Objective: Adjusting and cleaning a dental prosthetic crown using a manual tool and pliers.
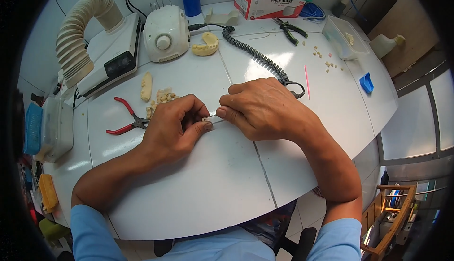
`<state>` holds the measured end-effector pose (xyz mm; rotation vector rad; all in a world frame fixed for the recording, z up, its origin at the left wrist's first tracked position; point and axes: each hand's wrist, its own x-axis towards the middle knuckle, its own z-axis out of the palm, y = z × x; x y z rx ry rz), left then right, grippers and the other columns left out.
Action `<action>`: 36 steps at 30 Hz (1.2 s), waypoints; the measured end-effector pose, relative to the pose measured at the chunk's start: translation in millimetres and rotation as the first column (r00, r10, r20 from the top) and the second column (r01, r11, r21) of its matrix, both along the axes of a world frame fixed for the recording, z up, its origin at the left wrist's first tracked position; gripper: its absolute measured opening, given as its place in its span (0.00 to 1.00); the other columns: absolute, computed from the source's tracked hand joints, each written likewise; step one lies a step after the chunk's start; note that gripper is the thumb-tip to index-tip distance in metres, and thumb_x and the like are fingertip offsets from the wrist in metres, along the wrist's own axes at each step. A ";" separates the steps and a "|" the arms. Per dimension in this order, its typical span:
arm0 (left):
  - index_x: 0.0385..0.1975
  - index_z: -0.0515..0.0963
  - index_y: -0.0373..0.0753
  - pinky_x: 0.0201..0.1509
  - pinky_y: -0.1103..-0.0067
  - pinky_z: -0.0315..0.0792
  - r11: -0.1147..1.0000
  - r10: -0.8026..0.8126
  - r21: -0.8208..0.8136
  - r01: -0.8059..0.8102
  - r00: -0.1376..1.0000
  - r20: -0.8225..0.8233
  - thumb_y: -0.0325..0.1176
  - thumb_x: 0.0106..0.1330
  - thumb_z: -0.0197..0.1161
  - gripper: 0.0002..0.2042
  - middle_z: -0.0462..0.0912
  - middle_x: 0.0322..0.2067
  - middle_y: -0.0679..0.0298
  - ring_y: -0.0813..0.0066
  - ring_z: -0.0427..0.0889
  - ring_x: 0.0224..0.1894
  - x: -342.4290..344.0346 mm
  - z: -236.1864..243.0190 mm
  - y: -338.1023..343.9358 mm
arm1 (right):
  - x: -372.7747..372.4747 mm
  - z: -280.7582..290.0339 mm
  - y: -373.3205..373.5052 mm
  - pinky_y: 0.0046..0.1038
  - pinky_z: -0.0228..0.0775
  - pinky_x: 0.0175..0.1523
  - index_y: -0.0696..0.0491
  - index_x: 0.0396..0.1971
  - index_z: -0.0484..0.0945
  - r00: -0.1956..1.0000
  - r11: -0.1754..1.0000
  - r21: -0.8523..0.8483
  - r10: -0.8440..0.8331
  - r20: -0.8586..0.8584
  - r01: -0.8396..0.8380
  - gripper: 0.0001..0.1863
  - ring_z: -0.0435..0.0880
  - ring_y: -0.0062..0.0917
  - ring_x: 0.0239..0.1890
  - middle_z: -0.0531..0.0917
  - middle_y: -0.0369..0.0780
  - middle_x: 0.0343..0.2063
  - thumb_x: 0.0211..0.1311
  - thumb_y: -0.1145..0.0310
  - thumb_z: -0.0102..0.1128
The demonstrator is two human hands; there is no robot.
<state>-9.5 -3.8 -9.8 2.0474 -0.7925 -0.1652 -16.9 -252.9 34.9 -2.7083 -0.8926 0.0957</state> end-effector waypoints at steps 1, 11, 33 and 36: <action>0.40 0.81 0.32 0.32 0.74 0.72 1.000 0.013 0.015 -0.012 1.000 -0.015 0.29 0.68 0.77 0.11 0.84 0.26 0.61 0.76 0.78 0.25 0.0 0.3 -0.2 | 0.6 -0.3 0.2 0.45 0.74 0.38 0.54 0.31 0.85 1.000 1.000 -0.017 -0.002 -0.022 0.001 0.17 0.84 0.43 0.32 0.80 0.43 0.26 0.78 0.58 0.61; 0.39 0.81 0.31 0.32 0.72 0.74 1.000 0.026 -0.018 -0.025 0.997 0.074 0.26 0.67 0.76 0.09 0.84 0.27 0.58 0.71 0.81 0.25 -0.2 -4.8 -3.2 | -7.7 -2.4 5.1 0.44 0.73 0.37 0.52 0.31 0.84 0.998 0.999 -0.029 -0.042 0.035 0.043 0.19 0.85 0.39 0.31 0.80 0.41 0.26 0.80 0.55 0.59; 0.39 0.79 0.32 0.31 0.73 0.74 1.000 -0.006 -0.005 0.006 0.999 0.038 0.23 0.66 0.76 0.10 0.83 0.30 0.58 0.71 0.82 0.26 2.3 -4.8 -1.8 | -8.0 -1.7 7.3 0.39 0.72 0.32 0.53 0.28 0.83 0.996 0.992 -0.096 -0.073 0.046 0.077 0.20 0.85 0.35 0.28 0.79 0.39 0.23 0.79 0.54 0.63; 0.39 0.79 0.32 0.31 0.73 0.74 1.000 -0.002 -0.018 0.003 0.999 0.042 0.23 0.66 0.76 0.10 0.83 0.31 0.58 0.70 0.82 0.26 2.4 -5.5 -2.7 | -7.7 -1.8 7.6 0.39 0.72 0.32 0.53 0.28 0.83 0.996 0.993 -0.089 -0.074 0.043 0.078 0.20 0.85 0.35 0.28 0.79 0.39 0.23 0.79 0.54 0.63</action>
